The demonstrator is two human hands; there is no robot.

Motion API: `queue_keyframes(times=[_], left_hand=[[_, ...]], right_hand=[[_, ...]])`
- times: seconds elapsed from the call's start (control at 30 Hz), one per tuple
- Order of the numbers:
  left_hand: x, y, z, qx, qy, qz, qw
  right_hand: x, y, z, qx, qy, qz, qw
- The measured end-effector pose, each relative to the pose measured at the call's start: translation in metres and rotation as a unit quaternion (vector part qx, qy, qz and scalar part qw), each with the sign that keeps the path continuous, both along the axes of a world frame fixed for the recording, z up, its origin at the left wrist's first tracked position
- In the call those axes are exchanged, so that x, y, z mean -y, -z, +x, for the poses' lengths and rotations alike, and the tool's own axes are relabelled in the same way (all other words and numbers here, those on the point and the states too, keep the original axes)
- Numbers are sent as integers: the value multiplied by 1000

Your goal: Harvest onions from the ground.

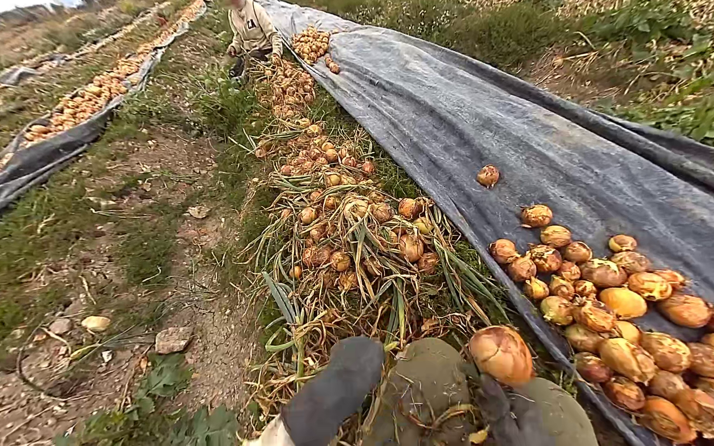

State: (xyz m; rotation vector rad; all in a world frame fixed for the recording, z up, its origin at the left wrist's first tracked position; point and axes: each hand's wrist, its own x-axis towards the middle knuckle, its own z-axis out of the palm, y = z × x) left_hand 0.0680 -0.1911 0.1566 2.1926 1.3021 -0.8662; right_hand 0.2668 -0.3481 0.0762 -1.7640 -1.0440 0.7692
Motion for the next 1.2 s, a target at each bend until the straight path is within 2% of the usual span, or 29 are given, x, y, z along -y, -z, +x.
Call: queue_keyframes(times=[0.07, 0.13, 0.2, 0.23, 0.27, 0.33, 0.43, 0.53, 0.63, 0.7, 0.77, 0.83, 0.93, 1.0, 1.1, 1.13, 1.2], left_hand=[[-29, 5, -14, -52, -53, -44, 996], [-48, 25, -25, -36, -137, -27, 990], [-88, 95, -51, 4, -183, 73, 980], [-107, 124, -61, -8, -198, 93, 976], [-122, 148, -70, -28, -204, 102, 973], [-141, 186, -86, -45, -207, 115, 970], [-147, 200, -89, -45, -193, 139, 970], [-118, 188, -81, -2, -158, 129, 979], [-74, 146, -89, 121, -211, 90, 966], [-46, 114, -100, 253, -267, 77, 927], [-19, 79, -103, 391, -320, 71, 860], [5, 43, -96, 495, -337, 67, 798], [34, 9, -82, 568, -277, 50, 773], [45, 3, -74, 584, -219, 14, 782], [51, -3, -73, 533, -109, 13, 839], [53, -6, -75, 493, -90, 24, 865], [59, -16, -76, 391, -87, 5, 916]], right_hand=[[-12, -15, 43, 40, 60, 7, 997], [-30, -30, 80, -6, 108, 22, 994], [-43, -44, 91, -71, 158, 69, 982], [-47, -46, 89, -89, 173, 99, 976], [-48, -44, 85, -97, 169, 113, 974], [-39, -31, 69, -116, 129, 66, 983], [-20, 4, 37, -114, 60, -35, 991], [-4, 27, 16, -71, 3, -109, 991], [-1, 19, 2, -20, -65, -139, 988], [-6, 14, -7, 10, -109, -128, 986], [-16, 5, -19, 14, -144, -112, 983], [-30, -9, -33, 1, -185, -112, 976], [-40, -26, -59, -43, -216, -67, 973], [-38, -33, -77, -101, -187, 3, 977], [-34, -47, -94, -174, -90, 61, 979], [-34, -44, -93, -151, -94, 67, 982], [-29, -30, -84, 6, -131, 120, 984]])
